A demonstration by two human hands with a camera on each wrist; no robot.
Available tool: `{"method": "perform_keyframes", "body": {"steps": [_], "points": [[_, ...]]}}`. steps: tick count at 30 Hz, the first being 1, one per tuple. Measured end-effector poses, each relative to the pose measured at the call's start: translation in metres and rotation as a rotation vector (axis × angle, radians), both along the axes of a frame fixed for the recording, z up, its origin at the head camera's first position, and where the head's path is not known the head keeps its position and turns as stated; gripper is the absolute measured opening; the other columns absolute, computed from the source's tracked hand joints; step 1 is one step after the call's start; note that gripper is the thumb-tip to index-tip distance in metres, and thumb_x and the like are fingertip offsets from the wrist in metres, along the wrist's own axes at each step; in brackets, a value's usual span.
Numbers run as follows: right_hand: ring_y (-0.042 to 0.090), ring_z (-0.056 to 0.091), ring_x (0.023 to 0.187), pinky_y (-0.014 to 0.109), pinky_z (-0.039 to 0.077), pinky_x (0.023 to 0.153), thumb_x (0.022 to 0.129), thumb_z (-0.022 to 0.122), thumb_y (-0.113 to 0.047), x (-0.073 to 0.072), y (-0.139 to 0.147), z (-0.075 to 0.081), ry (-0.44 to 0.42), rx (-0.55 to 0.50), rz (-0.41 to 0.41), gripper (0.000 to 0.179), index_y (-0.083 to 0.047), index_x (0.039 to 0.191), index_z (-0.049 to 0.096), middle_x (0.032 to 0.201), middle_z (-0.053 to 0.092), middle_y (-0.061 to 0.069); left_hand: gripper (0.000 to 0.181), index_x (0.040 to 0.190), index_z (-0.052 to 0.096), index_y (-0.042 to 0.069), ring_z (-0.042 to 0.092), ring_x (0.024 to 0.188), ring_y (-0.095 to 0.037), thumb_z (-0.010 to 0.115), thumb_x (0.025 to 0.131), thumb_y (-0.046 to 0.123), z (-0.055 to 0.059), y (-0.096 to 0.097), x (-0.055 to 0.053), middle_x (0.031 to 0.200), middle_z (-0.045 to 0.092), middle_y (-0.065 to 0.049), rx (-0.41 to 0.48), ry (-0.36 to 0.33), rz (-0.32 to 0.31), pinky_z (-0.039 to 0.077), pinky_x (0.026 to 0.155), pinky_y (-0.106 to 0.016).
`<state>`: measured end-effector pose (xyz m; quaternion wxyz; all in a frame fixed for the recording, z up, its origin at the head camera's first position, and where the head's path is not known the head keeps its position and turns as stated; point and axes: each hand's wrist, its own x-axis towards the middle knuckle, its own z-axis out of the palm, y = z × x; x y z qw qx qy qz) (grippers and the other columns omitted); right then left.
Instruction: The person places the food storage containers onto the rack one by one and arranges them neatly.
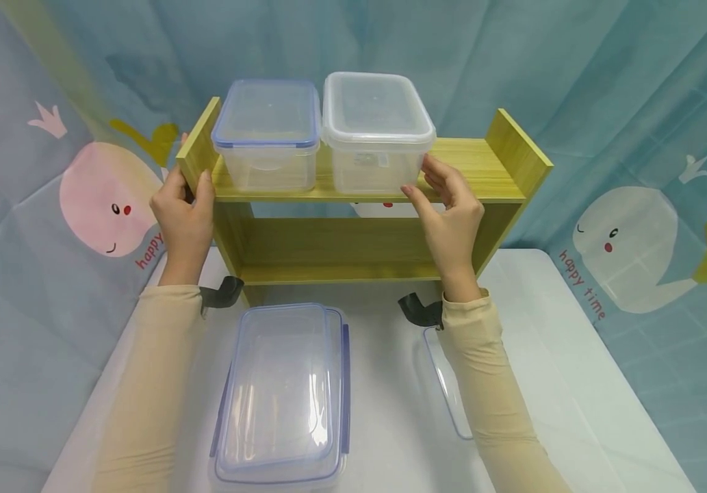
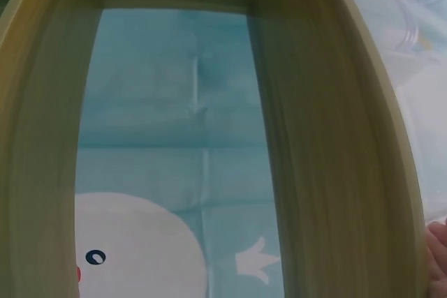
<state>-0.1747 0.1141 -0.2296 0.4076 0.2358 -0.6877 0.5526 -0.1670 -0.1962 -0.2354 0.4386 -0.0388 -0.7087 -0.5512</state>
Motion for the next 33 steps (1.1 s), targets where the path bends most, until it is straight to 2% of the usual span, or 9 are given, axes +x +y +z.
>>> {"method": "perform_keyframes", "body": {"steps": [12, 15, 19, 24, 29, 31, 33], "points": [[0.023, 0.061, 0.104, 0.038, 0.048, 0.092, 0.074, 0.073, 0.01, 0.019, 0.012, -0.01, -0.024, -0.124, 0.05, 0.039, 0.01, 0.111, 0.063, 0.112, 0.065, 0.018, 0.032, 0.121, 0.063, 0.002, 0.058, 0.11, -0.014, 0.055, 0.091, 0.006, -0.001, 0.001, 0.001, 0.132, 0.054, 0.002, -0.036, 0.001, 0.02, 0.049, 0.086, -0.024], [0.023, 0.061, 0.105, 0.039, 0.047, 0.093, 0.073, 0.072, 0.013, 0.026, 0.017, -0.014, -0.025, -0.148, 0.061, 0.04, 0.009, 0.112, 0.063, 0.112, 0.065, 0.017, 0.029, 0.116, 0.065, -0.002, 0.063, 0.098, -0.008, 0.056, 0.09, 0.006, -0.001, 0.001, 0.001, 0.123, 0.062, -0.004, -0.045, 0.008, 0.037, 0.051, 0.08, -0.019], [0.025, 0.061, 0.105, 0.04, 0.047, 0.093, 0.073, 0.071, 0.015, 0.034, 0.023, -0.019, -0.019, -0.162, 0.072, 0.04, 0.01, 0.112, 0.063, 0.112, 0.065, 0.017, 0.027, 0.111, 0.065, -0.007, 0.062, 0.083, -0.005, 0.057, 0.09, 0.007, -0.002, 0.001, -0.001, 0.109, 0.068, -0.01, -0.058, 0.003, 0.07, 0.05, 0.072, -0.016], [0.026, 0.061, 0.104, 0.038, 0.047, 0.093, 0.073, 0.072, 0.014, 0.046, 0.032, -0.029, -0.029, -0.156, 0.059, 0.039, 0.011, 0.111, 0.063, 0.112, 0.065, 0.017, 0.026, 0.109, 0.065, -0.009, 0.061, 0.082, -0.004, 0.057, 0.09, 0.006, -0.002, 0.001, -0.001, 0.109, 0.068, -0.011, -0.054, 0.005, 0.067, 0.049, 0.07, -0.014], [0.027, 0.061, 0.104, 0.036, 0.047, 0.092, 0.073, 0.072, 0.014, 0.058, 0.043, -0.041, -0.055, -0.163, 0.049, 0.039, 0.012, 0.111, 0.062, 0.112, 0.065, 0.018, 0.026, 0.107, 0.065, -0.011, 0.061, 0.08, -0.004, 0.055, 0.09, 0.007, -0.004, 0.0, -0.003, 0.105, 0.068, -0.016, -0.09, 0.042, 0.068, 0.048, 0.068, -0.013], [0.027, 0.061, 0.103, 0.035, 0.047, 0.092, 0.073, 0.071, 0.014, 0.063, 0.047, -0.045, -0.066, -0.173, 0.047, 0.038, 0.013, 0.111, 0.062, 0.112, 0.064, 0.019, 0.026, 0.107, 0.065, -0.011, 0.062, 0.08, -0.005, 0.055, 0.091, 0.007, -0.004, 0.0, -0.003, 0.107, 0.068, -0.015, -0.095, 0.045, 0.069, 0.048, 0.068, -0.014], [0.027, 0.062, 0.103, 0.034, 0.048, 0.092, 0.074, 0.071, 0.013, 0.067, 0.052, -0.049, -0.076, -0.177, 0.042, 0.038, 0.013, 0.111, 0.062, 0.112, 0.064, 0.019, 0.027, 0.111, 0.065, -0.007, 0.063, 0.088, -0.006, 0.055, 0.09, 0.006, -0.003, 0.0, -0.002, 0.115, 0.065, -0.01, -0.075, 0.038, 0.059, 0.05, 0.074, -0.015]]}}
